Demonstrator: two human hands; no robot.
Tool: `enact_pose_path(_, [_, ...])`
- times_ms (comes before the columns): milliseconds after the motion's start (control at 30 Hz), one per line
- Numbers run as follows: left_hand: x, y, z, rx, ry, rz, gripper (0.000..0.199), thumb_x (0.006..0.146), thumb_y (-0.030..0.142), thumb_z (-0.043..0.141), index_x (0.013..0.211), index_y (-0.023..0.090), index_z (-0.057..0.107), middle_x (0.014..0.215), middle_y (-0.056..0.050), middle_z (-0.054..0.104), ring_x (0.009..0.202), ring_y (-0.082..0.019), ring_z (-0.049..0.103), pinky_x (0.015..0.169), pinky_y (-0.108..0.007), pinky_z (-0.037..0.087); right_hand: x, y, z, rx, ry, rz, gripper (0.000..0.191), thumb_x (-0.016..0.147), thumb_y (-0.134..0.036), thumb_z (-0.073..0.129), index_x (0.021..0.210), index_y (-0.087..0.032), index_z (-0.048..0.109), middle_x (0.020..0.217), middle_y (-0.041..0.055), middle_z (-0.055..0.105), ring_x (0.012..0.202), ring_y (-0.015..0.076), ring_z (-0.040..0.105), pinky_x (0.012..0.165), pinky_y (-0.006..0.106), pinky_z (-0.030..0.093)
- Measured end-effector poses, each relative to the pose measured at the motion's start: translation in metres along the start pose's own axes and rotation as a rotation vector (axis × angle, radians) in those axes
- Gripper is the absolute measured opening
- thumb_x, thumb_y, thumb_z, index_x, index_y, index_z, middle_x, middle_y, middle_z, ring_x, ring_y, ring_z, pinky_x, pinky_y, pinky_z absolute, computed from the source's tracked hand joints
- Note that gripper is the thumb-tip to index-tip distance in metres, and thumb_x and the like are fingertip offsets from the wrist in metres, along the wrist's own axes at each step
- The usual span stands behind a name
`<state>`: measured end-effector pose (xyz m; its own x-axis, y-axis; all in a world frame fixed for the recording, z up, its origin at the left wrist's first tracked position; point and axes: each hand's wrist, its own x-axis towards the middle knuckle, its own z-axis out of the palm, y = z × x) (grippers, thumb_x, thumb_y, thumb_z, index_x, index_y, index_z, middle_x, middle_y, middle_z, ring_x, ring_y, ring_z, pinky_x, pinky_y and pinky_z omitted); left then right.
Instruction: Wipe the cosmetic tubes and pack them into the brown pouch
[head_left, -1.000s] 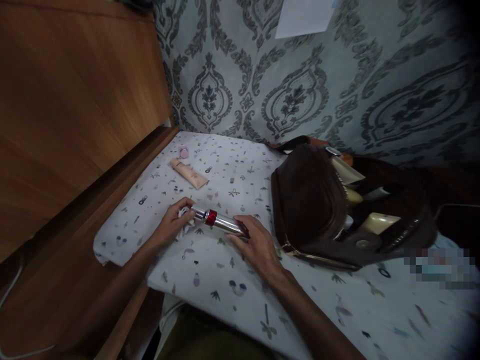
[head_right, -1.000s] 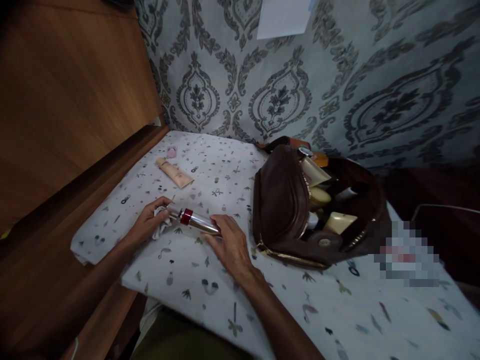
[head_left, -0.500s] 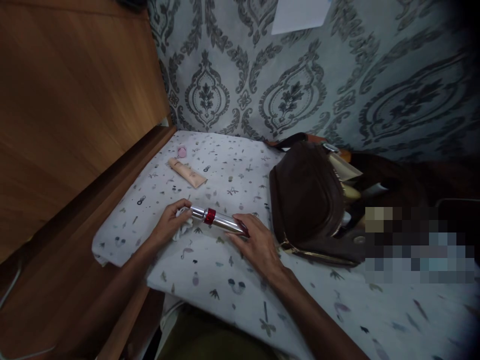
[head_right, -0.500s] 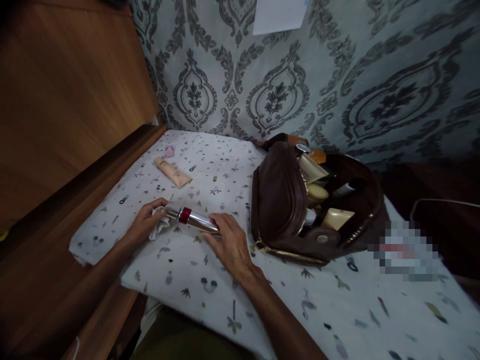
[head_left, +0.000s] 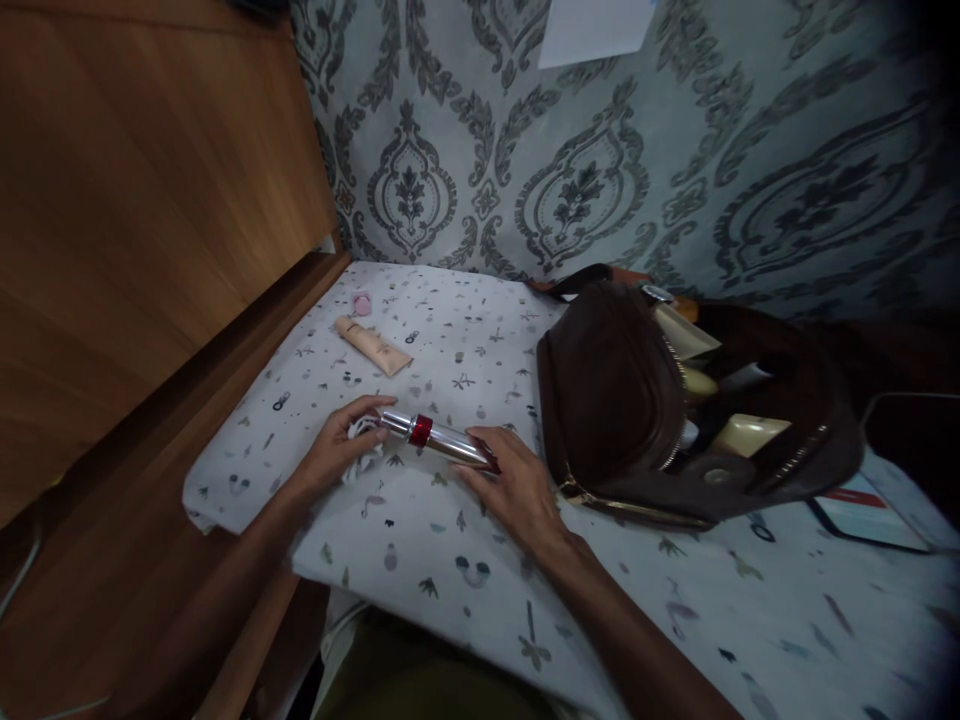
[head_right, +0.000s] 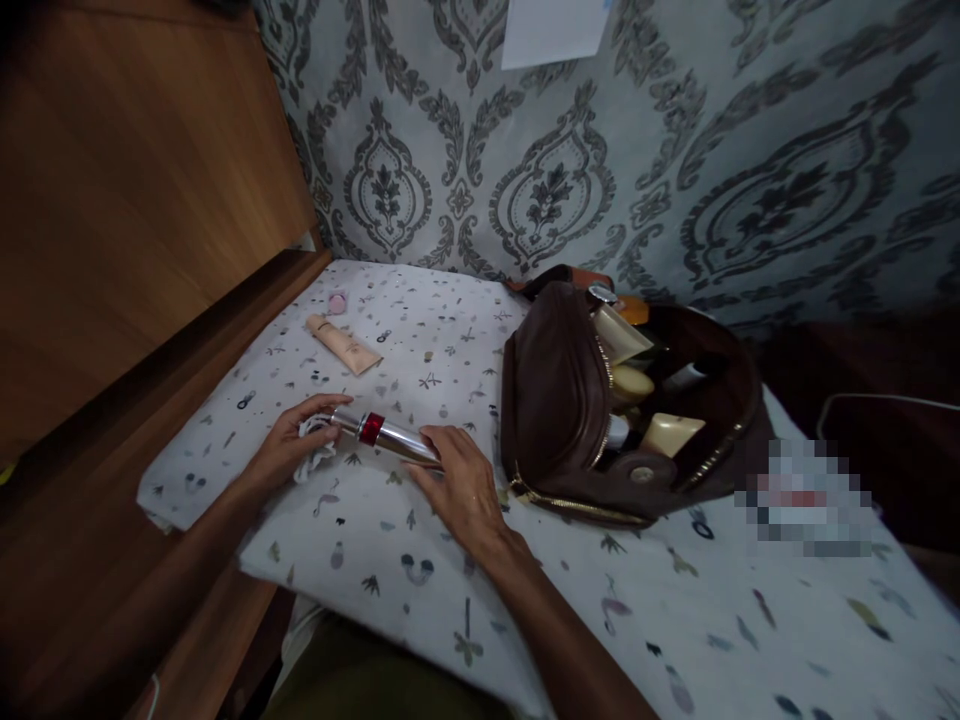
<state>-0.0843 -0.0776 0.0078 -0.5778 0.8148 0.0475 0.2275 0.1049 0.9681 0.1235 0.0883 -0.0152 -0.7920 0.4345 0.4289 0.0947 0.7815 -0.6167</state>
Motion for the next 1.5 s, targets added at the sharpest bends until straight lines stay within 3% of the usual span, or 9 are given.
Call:
enact_pose_path(100, [0.000, 0.001, -0.001, -0.006, -0.034, 0.024, 0.059, 0.079, 0.043, 0.076, 0.133, 0.025, 0.062, 0.108, -0.004, 0.067, 0.104, -0.024, 0.060, 0.086, -0.029, 0.047, 0.000, 0.000, -0.001, -0.010, 0.001, 0.011, 0.025, 0.088, -0.027, 0.066, 0.112, -0.021, 0.064, 0.103, 0.0101, 0.072, 0.092, 0.0274, 0.067, 0.082, 0.041, 0.056])
enact_pose_path(267, [0.001, -0.001, 0.001, 0.031, -0.037, -0.011, 0.035, 0.085, 0.051, 0.067, 0.099, 0.019, 0.071, 0.087, -0.003, 0.066, 0.086, -0.021, 0.060, 0.080, -0.030, 0.047, -0.001, -0.001, 0.000, -0.016, -0.005, 0.010, 0.023, 0.089, -0.028, 0.066, 0.111, -0.022, 0.064, 0.101, 0.0088, 0.072, 0.091, 0.0261, 0.067, 0.080, 0.039, 0.056])
enact_pose_path(433, [-0.001, 0.004, 0.001, 0.012, -0.045, 0.018, 0.054, 0.081, 0.043, 0.074, 0.131, 0.026, 0.063, 0.111, -0.004, 0.068, 0.105, -0.024, 0.060, 0.089, -0.029, 0.047, -0.001, 0.000, 0.000, -0.018, 0.009, 0.030, 0.022, 0.088, -0.028, 0.066, 0.110, -0.023, 0.065, 0.101, 0.0082, 0.072, 0.089, 0.0260, 0.067, 0.079, 0.039, 0.056])
enact_pose_path(800, [-0.001, 0.004, 0.007, -0.065, 0.004, -0.007, 0.038, 0.078, 0.049, 0.075, 0.102, 0.020, 0.070, 0.087, -0.002, 0.065, 0.078, -0.017, 0.058, 0.073, -0.027, 0.047, -0.002, -0.008, 0.000, 0.146, -0.022, 0.114, 0.027, 0.087, -0.036, 0.067, 0.110, -0.023, 0.066, 0.102, 0.0082, 0.073, 0.087, 0.0241, 0.068, 0.077, 0.036, 0.054])
enact_pose_path(933, [0.003, 0.007, 0.020, -0.345, 0.261, -0.134, 0.041, 0.081, 0.053, 0.073, 0.106, 0.021, 0.067, 0.073, 0.003, 0.060, 0.059, -0.011, 0.051, 0.056, -0.023, 0.043, 0.001, -0.021, -0.005, 0.266, -0.079, 0.286, 0.024, 0.087, -0.040, 0.065, 0.101, -0.022, 0.067, 0.077, 0.0003, 0.067, 0.067, 0.0180, 0.062, 0.060, 0.027, 0.046])
enact_pose_path(1033, [0.010, 0.018, 0.035, -0.537, 0.401, -0.192, 0.043, 0.092, 0.061, 0.056, 0.106, 0.021, 0.065, 0.082, -0.002, 0.067, 0.070, -0.014, 0.062, 0.062, -0.025, 0.052, 0.001, -0.027, -0.006, 0.368, -0.041, 0.352, 0.028, 0.090, -0.048, 0.058, 0.094, -0.021, 0.064, 0.067, -0.0033, 0.056, 0.060, 0.0146, 0.053, 0.054, 0.025, 0.037])
enact_pose_path(1200, [0.010, 0.049, 0.072, -0.842, 0.359, -0.214, 0.055, 0.077, 0.061, 0.075, 0.115, 0.022, 0.064, 0.105, -0.004, 0.074, 0.092, -0.018, 0.070, 0.079, -0.028, 0.057, -0.002, -0.035, -0.003, 0.563, -0.079, 0.361, 0.036, 0.094, -0.056, 0.051, 0.092, -0.020, 0.057, 0.064, -0.0053, 0.050, 0.057, 0.0123, 0.049, 0.054, 0.024, 0.037])
enact_pose_path(1333, [0.010, 0.063, 0.098, -0.850, 0.364, -0.259, 0.061, 0.054, 0.051, 0.093, 0.096, 0.018, 0.065, 0.077, 0.000, 0.072, 0.069, -0.016, 0.069, 0.063, -0.026, 0.055, -0.004, -0.039, -0.001, 0.672, -0.128, 0.355, 0.040, 0.095, -0.061, 0.049, 0.088, -0.021, 0.053, 0.063, -0.0063, 0.049, 0.055, 0.0109, 0.051, 0.054, 0.023, 0.039])
enact_pose_path(1500, [0.017, 0.063, 0.103, -0.965, 0.294, -0.188, 0.058, 0.050, 0.053, 0.094, 0.079, 0.017, 0.060, 0.065, 0.004, 0.064, 0.058, -0.011, 0.063, 0.059, -0.023, 0.054, -0.002, -0.034, 0.004, 0.994, -0.220, 0.530, 0.058, 0.080, -0.079, 0.057, 0.090, -0.022, 0.053, 0.065, -0.0045, 0.059, 0.047, 0.0110, 0.054, 0.045, 0.023, 0.041])
